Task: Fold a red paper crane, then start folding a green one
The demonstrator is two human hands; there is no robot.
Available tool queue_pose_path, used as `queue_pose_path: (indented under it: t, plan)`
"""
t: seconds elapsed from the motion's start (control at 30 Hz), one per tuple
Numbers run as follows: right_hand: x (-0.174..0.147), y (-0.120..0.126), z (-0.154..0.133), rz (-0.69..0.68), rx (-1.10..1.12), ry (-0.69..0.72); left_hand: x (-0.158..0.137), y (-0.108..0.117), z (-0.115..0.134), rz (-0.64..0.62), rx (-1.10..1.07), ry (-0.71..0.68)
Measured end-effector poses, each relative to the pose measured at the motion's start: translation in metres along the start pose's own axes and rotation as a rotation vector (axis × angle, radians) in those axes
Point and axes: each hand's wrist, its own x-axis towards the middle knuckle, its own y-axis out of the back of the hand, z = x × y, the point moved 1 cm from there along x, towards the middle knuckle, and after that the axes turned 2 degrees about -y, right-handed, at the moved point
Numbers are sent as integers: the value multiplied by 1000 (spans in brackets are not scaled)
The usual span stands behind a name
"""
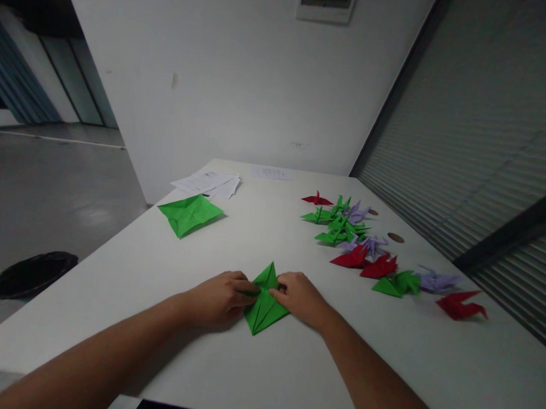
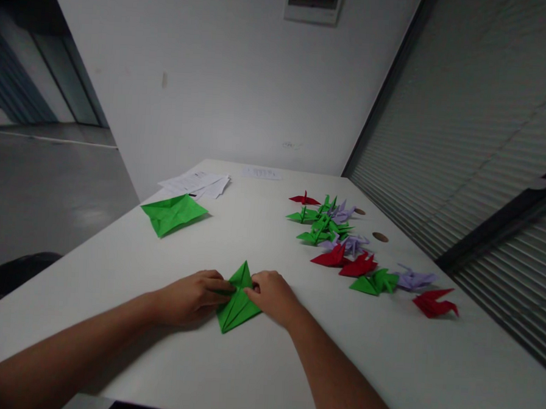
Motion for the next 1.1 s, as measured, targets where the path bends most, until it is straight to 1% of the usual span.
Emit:
queue_pose_path:
  t: [0.07, 0.23, 0.33, 0.47, 0.6, 0.7, 0.8, 0.87, 0.9, 0.97, 1.03, 1.1]
  plan:
    - [0, 0, 0, 12, 24, -3, 1, 1, 0, -13, 7, 18]
    - [0, 1, 1, 114, 50, -17, 2, 2, -2, -30, -6, 56]
    - [0, 2, 2, 88, 69, -40, 3, -1, -4, -24, -54, 13]
    - [1, 4, 3, 66, 57, -126, 4, -2, -5, -9, -58, -18]
    - [2, 6, 1, 69, 18, -208, 3, 2, 0, -39, 10, 61]
    - [3, 5, 0, 64, -12, -219, 3, 5, 5, -71, 29, 122]
    - [2, 6, 2, 121, -48, -212, 3, 4, 8, -99, 25, 115]
    - [1, 8, 3, 200, -70, -169, 3, 3, 8, -107, 23, 103]
    - [0, 9, 4, 238, -72, -122, 3, 2, 8, -104, 22, 98]
    - [-3, 12, 3, 289, -45, 24, 4, 1, 7, -99, 18, 89]
    - [-7, 15, -2, 288, -4, 210, 4, 1, 6, -94, 7, 74]
    - [-10, 17, -8, 226, 3, 377, 4, 0, 6, -88, -12, 60]
